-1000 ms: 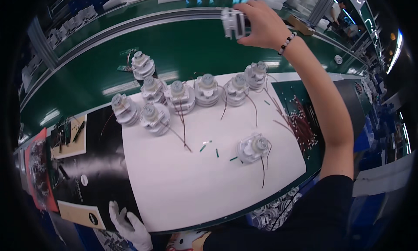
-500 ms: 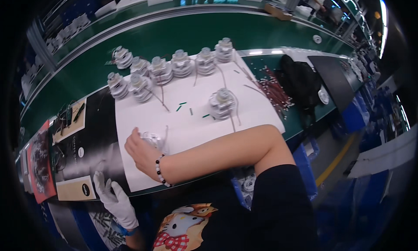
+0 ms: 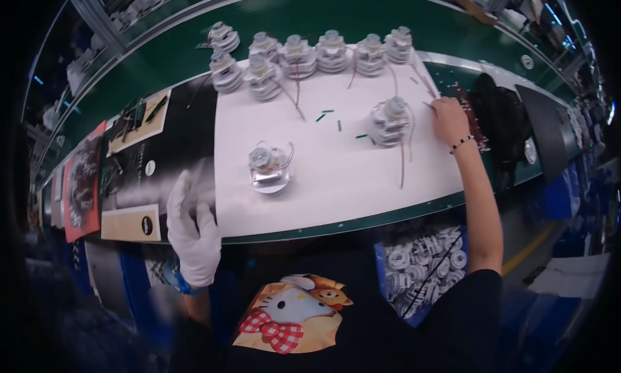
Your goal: The person assembles small electronic components on a factory assembly line. They pick up white circular motor-like units, connect wires to green circuit boards, and place the finished assemblies onto a moving conveyor belt. The process is repetitive, involving handling multiple units one by one.
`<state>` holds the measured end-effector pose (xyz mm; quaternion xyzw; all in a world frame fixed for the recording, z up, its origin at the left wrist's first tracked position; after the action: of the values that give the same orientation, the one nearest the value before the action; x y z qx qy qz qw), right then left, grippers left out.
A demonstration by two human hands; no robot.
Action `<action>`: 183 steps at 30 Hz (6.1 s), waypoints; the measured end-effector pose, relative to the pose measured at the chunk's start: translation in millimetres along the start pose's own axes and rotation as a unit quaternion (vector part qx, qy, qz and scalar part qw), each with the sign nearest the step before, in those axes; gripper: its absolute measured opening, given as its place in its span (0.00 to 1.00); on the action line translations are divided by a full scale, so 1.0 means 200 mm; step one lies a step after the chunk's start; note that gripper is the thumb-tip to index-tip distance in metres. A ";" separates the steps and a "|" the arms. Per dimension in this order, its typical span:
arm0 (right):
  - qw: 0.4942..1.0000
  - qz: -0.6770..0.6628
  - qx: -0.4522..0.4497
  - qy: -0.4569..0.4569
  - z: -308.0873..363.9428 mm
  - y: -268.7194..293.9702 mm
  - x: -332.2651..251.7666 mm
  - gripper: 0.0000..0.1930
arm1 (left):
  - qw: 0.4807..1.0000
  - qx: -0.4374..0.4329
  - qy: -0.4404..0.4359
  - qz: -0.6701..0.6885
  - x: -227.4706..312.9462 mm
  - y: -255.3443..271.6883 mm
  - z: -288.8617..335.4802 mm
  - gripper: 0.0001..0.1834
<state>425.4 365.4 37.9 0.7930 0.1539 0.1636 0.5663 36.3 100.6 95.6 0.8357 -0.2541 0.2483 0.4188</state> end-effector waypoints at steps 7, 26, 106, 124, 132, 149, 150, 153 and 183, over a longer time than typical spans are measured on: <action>0.998 0.063 -0.010 0.015 -0.07 -0.03 0.02 0.05 | 0.999 0.000 -0.009 0.039 0.05 0.00 -0.12 0.27; 0.738 -0.671 0.065 -0.001 0.31 0.54 -0.98 0.08 | 0.927 -0.287 -0.116 -0.212 0.24 -0.43 -0.40 0.10; 0.526 -0.788 -0.214 -0.238 0.20 -0.03 -1.41 0.07 | 0.991 -0.099 -0.044 0.075 -0.06 -0.34 -0.23 0.20; 0.579 -0.762 -0.262 -0.125 0.42 0.01 -1.30 0.13 | 0.836 -0.061 0.221 -0.499 -1.25 0.75 -0.17 0.06; 0.588 -0.750 -0.274 -0.129 0.42 0.00 -1.30 0.13 | 0.991 -0.017 0.097 -0.090 -0.63 0.47 -0.28 0.09; 0.568 -0.753 -0.310 -0.120 0.46 0.04 -1.26 0.08 | 0.930 -0.264 0.214 -0.138 -0.89 0.52 -0.04 0.15; 0.558 -0.756 -0.321 -0.121 0.46 0.03 -1.27 0.08 | 0.938 -0.252 0.199 -0.129 -0.88 0.54 -0.04 0.16; 0.527 -0.770 -0.338 -0.123 0.46 0.02 -1.30 0.06 | 0.931 -0.292 0.165 -0.143 -0.81 0.56 -0.01 0.18; 0.714 -0.697 -0.068 -0.004 0.40 0.26 -1.53 0.03 | 0.793 -0.351 0.395 0.302 -0.11 -0.22 0.34 0.09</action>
<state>188.9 150.1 37.7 0.4211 0.6491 -0.2708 0.5727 62.0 72.5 20.1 0.3407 -0.3755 0.5645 0.6514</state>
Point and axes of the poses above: each hand's wrist, its own z-axis away from the middle knuckle, its own y-axis out of the back of the hand, x = y × z, the point moved 9 cm from there along -z, towards the middle knuckle, and after that the axes turned 2 degrees about -x, right-handed, at the moved point
